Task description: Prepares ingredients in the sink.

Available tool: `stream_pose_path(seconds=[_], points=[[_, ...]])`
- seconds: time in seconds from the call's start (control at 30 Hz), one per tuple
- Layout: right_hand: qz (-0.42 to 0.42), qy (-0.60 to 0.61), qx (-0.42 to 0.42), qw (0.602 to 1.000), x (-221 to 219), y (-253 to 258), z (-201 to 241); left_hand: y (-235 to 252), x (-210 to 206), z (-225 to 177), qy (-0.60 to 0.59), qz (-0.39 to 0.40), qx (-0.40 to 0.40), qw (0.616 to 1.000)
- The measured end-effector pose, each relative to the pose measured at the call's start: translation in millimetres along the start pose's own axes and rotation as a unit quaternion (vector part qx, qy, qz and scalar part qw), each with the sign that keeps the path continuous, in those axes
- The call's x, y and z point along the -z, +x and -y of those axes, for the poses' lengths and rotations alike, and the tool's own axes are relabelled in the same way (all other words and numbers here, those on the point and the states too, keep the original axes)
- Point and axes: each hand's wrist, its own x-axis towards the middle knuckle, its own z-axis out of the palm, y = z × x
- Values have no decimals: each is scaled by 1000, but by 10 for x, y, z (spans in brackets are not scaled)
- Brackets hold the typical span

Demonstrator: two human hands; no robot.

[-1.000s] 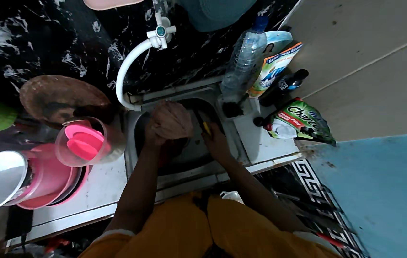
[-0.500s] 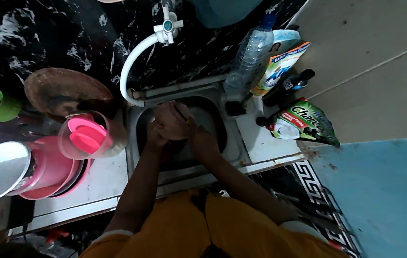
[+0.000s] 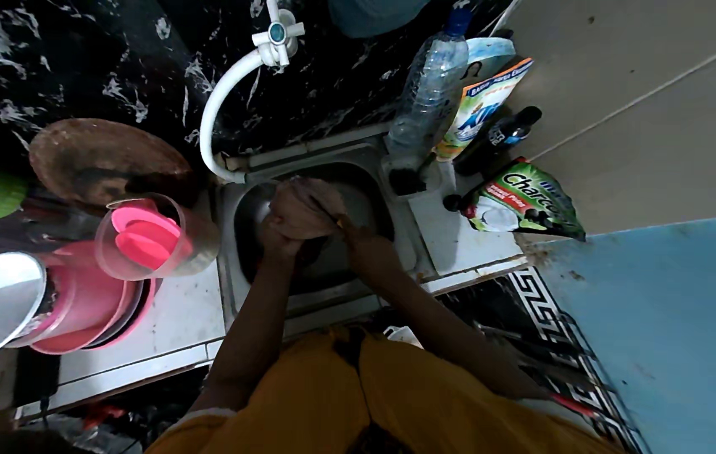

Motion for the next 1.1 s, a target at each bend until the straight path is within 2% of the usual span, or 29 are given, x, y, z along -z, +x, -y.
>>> stream_pose_path(seconds=[0.1,0.27,0.33,0.47,0.53,0.63,0.73,0.8,0.9,0.97,1.1], points=[[6,-16,-17,1000,-111,-112,-96,79,46,-64,-6,42,-10,999],[30,-19,-59,998,-258,-191,-369,147,-3,-121,-5,62,2,998],[2,-3,-78,997,-257,-246,-510,217,-43,-151,19,75,-10,997],[-92,58,-128,986,-218,-332,-891,441,-142,-319,154,88,16,984],[-125,73,-152,978,-229,-362,-1130,507,-320,-423,283,70,34,956],[-137,55,-206,967,-237,-437,-1421,658,-477,-516,459,2,82,885],[-121,1,-239,964,-262,-477,-1698,859,-325,-526,557,-10,63,828],[-122,-36,-237,963,-326,-420,-1889,877,-339,-573,585,-15,60,809],[-168,-56,-212,961,-431,-275,-2037,808,-409,-645,556,8,75,827],[-190,-49,-209,958,-465,-201,-2013,882,-239,-604,507,19,49,861],[-229,77,-166,956,-388,-165,-1540,761,-162,-560,383,34,34,923]])
